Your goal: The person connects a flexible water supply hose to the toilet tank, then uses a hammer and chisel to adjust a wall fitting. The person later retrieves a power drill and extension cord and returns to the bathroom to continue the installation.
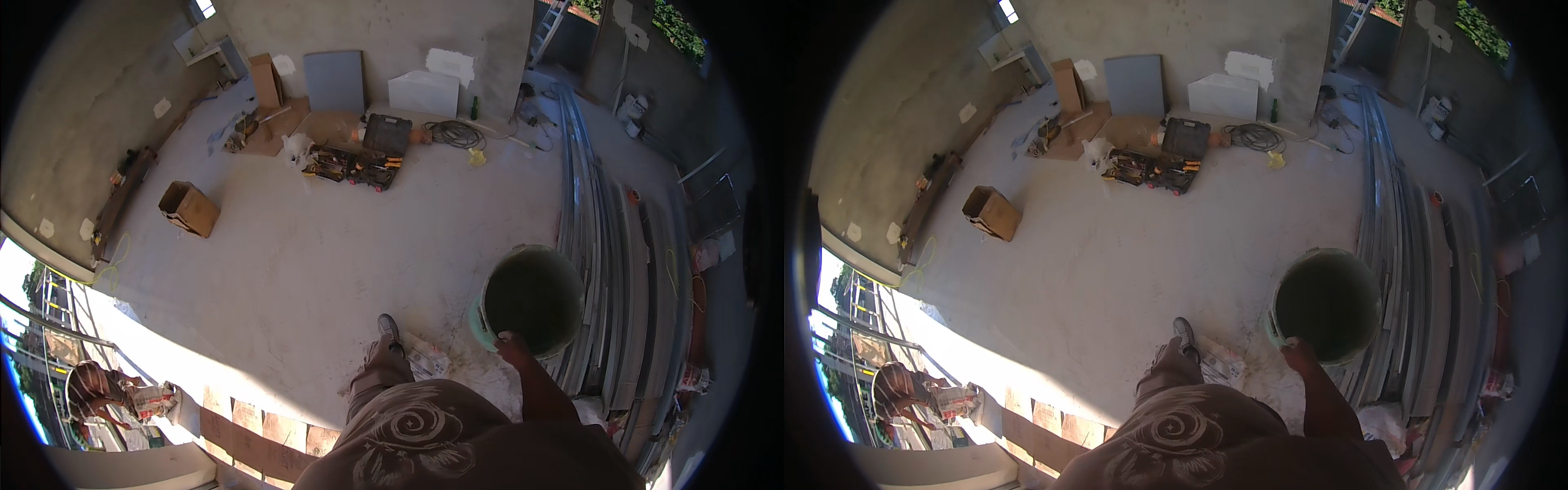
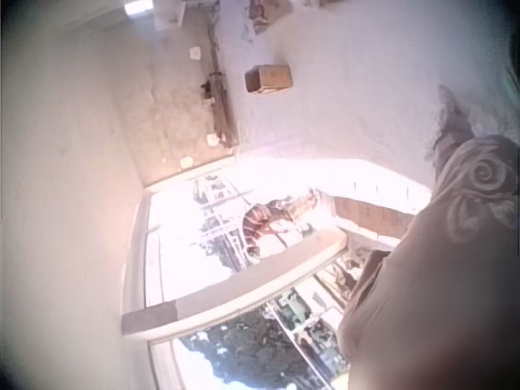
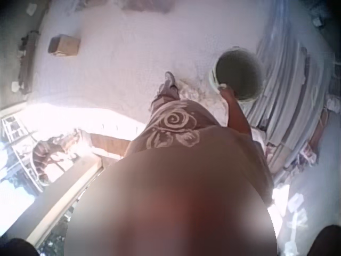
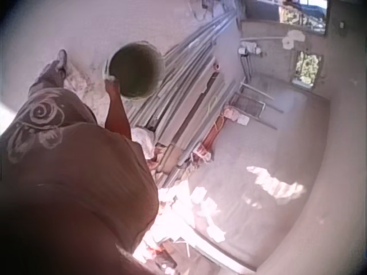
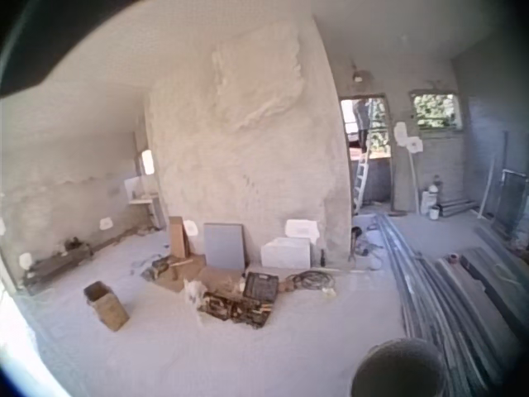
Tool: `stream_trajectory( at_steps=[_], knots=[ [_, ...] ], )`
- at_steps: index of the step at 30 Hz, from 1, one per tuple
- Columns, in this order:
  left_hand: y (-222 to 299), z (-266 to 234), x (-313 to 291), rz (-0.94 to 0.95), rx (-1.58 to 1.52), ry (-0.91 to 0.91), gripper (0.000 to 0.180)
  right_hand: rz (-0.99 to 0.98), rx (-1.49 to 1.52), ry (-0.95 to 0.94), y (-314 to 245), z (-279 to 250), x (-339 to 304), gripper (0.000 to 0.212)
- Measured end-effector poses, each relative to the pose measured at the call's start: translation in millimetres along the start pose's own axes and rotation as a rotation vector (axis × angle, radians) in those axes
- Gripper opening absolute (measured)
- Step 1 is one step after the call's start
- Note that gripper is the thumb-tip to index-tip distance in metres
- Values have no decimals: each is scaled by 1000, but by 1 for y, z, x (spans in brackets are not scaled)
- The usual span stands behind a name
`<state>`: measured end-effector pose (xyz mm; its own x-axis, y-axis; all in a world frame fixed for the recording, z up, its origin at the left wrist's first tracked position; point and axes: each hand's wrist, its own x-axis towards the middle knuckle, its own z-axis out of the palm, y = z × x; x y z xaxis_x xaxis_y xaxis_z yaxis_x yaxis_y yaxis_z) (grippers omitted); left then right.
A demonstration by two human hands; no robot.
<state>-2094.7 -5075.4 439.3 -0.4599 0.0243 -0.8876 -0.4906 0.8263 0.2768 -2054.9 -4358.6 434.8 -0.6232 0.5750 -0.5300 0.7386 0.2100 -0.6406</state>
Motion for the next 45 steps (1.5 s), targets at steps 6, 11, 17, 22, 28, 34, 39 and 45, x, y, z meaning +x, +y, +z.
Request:
stream_trajectory(
  at_steps=[6, 11, 17, 22, 28, 34, 39, 45],
  knots=[
    [216, -171, 140, 16, 135, -52, 31, 119, -555, -10, -32, -13, 38, 43],
    [509, -315, 234, 286, -303, 256, 51, 660, 1, -153, -32, -21, 26, 22],
    [783, -379, 284, 501, -146, 307, 54, 800, 358, 89, -105, -43, 121, 26],
    [870, -317, 345, 389, -73, 235, 53, 828, 392, 37, -124, -101, 244, 30],
    [872, -214, 389, 460, 848, -240, 36, 767, 470, 29, -104, -237, 398, 34],
    [1040, -168, 426, 246, 667, -227, 31, 678, 561, 292, -117, -368, 523, 44],
    [1247, -135, 527, 311, 662, -178, 30, 825, 632, 347, -121, -425, 589, 41],
    [1582, -51, 608, 401, 448, -86, 47, 759, 444, 89, -143, -519, 630, 25]
  ],
)
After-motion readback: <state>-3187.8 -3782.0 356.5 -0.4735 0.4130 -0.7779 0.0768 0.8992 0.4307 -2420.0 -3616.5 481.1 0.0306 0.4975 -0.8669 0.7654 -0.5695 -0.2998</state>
